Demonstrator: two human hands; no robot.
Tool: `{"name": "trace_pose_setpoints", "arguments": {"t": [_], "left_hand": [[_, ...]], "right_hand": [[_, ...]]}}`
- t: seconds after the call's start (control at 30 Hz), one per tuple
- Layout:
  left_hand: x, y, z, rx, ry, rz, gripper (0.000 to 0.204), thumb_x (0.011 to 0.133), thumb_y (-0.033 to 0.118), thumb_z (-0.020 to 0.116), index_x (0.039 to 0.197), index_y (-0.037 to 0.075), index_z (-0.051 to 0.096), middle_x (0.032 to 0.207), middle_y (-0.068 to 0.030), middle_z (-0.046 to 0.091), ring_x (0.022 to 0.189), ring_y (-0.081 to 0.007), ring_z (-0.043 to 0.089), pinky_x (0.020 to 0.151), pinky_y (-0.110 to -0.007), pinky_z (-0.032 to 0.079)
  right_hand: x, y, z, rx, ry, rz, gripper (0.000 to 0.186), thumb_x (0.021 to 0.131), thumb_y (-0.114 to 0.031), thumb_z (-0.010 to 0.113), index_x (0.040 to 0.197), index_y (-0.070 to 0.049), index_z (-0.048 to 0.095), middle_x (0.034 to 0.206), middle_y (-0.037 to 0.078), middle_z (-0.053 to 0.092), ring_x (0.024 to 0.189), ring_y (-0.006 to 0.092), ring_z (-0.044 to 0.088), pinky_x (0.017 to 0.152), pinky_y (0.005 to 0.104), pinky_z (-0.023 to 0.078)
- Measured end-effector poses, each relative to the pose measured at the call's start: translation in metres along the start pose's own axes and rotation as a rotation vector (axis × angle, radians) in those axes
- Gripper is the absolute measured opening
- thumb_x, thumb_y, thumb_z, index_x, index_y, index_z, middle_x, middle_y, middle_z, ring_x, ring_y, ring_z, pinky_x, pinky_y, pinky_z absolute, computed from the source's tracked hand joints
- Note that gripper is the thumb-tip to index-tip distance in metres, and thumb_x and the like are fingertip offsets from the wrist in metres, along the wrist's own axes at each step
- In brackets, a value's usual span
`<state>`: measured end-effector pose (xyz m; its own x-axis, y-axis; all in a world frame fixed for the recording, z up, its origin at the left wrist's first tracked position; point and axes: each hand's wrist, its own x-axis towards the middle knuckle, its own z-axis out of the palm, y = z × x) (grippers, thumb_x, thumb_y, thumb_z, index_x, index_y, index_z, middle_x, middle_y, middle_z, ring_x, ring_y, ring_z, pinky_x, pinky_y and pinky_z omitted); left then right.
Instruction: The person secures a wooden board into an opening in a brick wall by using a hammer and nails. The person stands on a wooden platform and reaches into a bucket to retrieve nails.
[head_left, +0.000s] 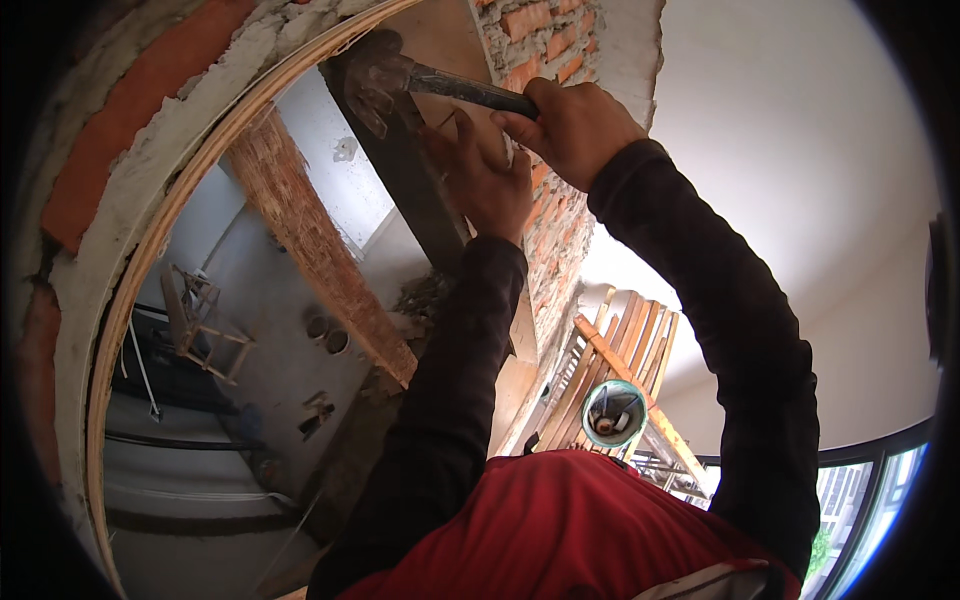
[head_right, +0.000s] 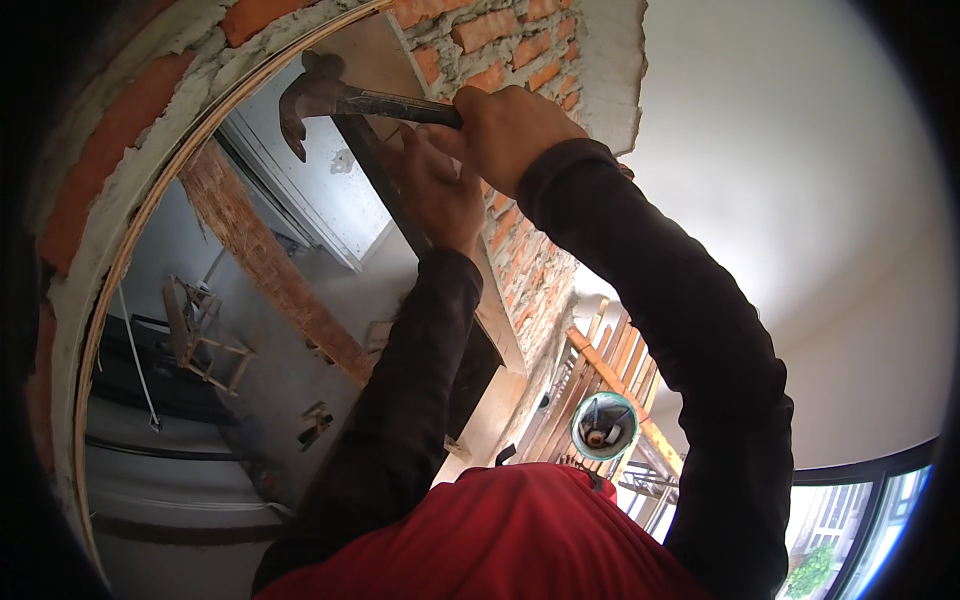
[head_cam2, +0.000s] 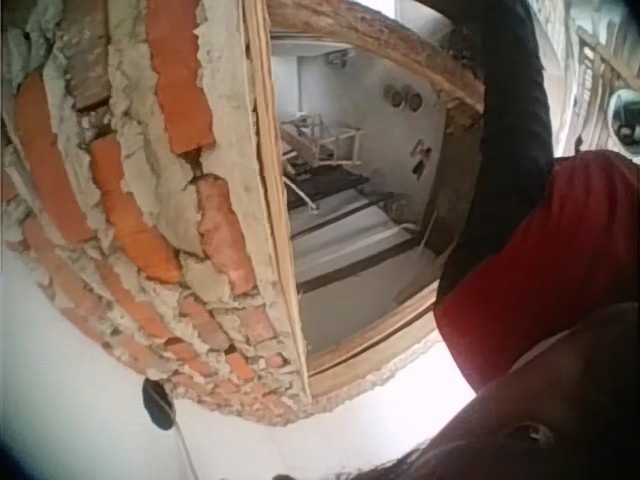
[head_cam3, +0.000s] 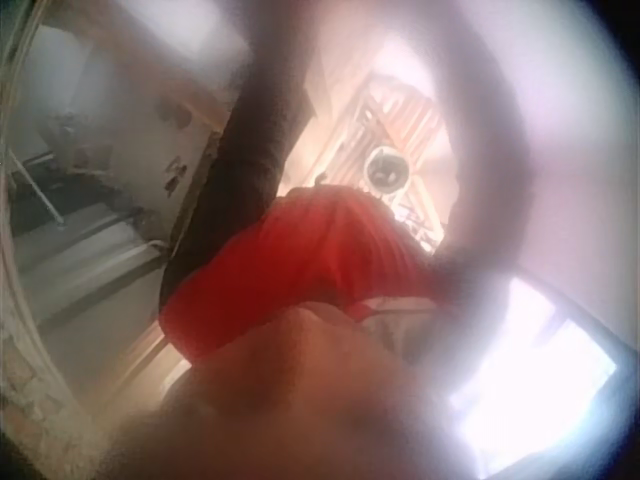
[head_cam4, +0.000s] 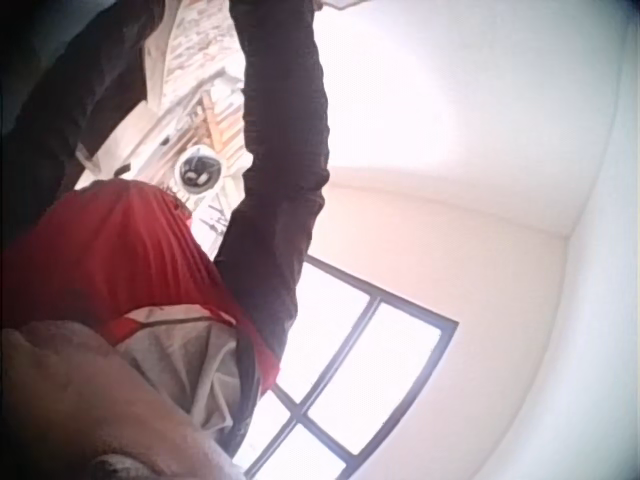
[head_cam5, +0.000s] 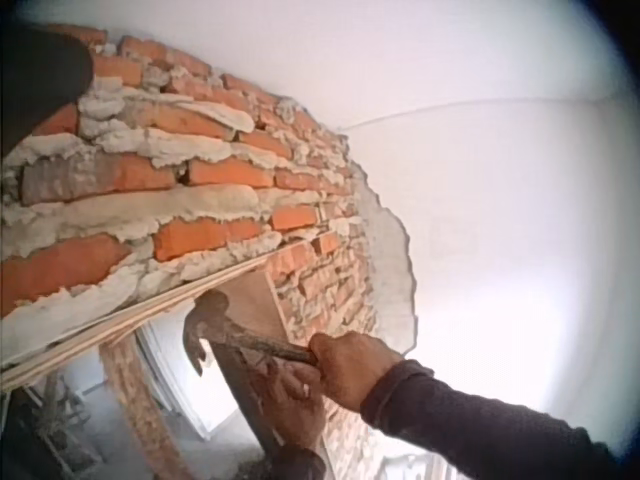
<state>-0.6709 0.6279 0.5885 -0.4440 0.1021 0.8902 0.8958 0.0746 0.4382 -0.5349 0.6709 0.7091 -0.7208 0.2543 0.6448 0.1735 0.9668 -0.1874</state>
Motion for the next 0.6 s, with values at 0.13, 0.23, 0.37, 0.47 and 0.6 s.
{"name": "trace_pose_setpoints", "arguments": {"t": [0.13,0.23,0.37,0.47,0.6], "left_hand": [[0.001,-0.002,0.0,-0.028,0.005,-0.041,0.072,0.081,0.038,0.071,0.14,0.01,0.041,0.148,-0.0381,0.02,0.138,-0.0539,0.021,0.108,-0.059,0.028],[0.0,-0.012,-0.001,-0.081,0.026,-0.014,0.075,0.077,0.03,0.074,0.141,0.01,0.041,0.149,-0.0369,0.02,0.139,-0.0526,0.02,0.11,-0.058,0.027],[0.0,0.0,0.005,-0.005,0.011,-0.062,0.076,0.076,0.029,0.074,0.142,0.011,0.041,0.149,-0.0366,0.019,0.14,-0.0522,0.019,0.111,-0.057,0.025],[-0.001,-0.003,0.002,0.03,0.005,-0.081,0.076,0.076,0.029,0.075,0.142,0.013,0.041,0.15,-0.0366,0.018,0.14,-0.0524,0.019,0.111,-0.057,0.025],[0.0,-0.005,0.004,0.017,0.034,-0.041,0.08,0.073,0.027,0.077,0.143,0.015,0.04,0.151,-0.0358,0.015,0.14,-0.0527,0.017,0.111,-0.058,0.027]], "right_hand": [[-0.003,-0.008,0.0,0.055,-0.019,0.025,0.042,0.092,-0.045,0.058,0.087,-0.003,0.06,0.063,0.015,0.061,0.063,0.0372,0.063,0.06,0.0444,0.05],[-0.008,-0.01,-0.003,-0.031,0.038,-0.163,0.041,0.093,-0.043,0.057,0.087,-0.003,0.061,0.063,0.015,0.061,0.064,0.0373,0.063,0.06,0.0447,0.05],[0.012,-0.003,-0.006,-0.064,0.027,0.022,0.041,0.092,-0.043,0.058,0.088,-0.002,0.06,0.064,0.017,0.062,0.064,0.0374,0.064,0.06,0.0445,0.05],[0.005,-0.015,-0.009,0.032,-0.042,0.085,0.042,0.092,-0.043,0.059,0.086,-0.002,0.06,0.064,0.017,0.062,0.064,0.0374,0.064,0.059,0.0452,0.05],[-0.003,-0.011,-0.012,0.0,0.044,-0.088,0.043,0.092,-0.044,0.059,0.085,-0.002,0.062,0.063,0.017,0.062,0.063,0.0371,0.063,0.058,0.0453,0.05]]}}
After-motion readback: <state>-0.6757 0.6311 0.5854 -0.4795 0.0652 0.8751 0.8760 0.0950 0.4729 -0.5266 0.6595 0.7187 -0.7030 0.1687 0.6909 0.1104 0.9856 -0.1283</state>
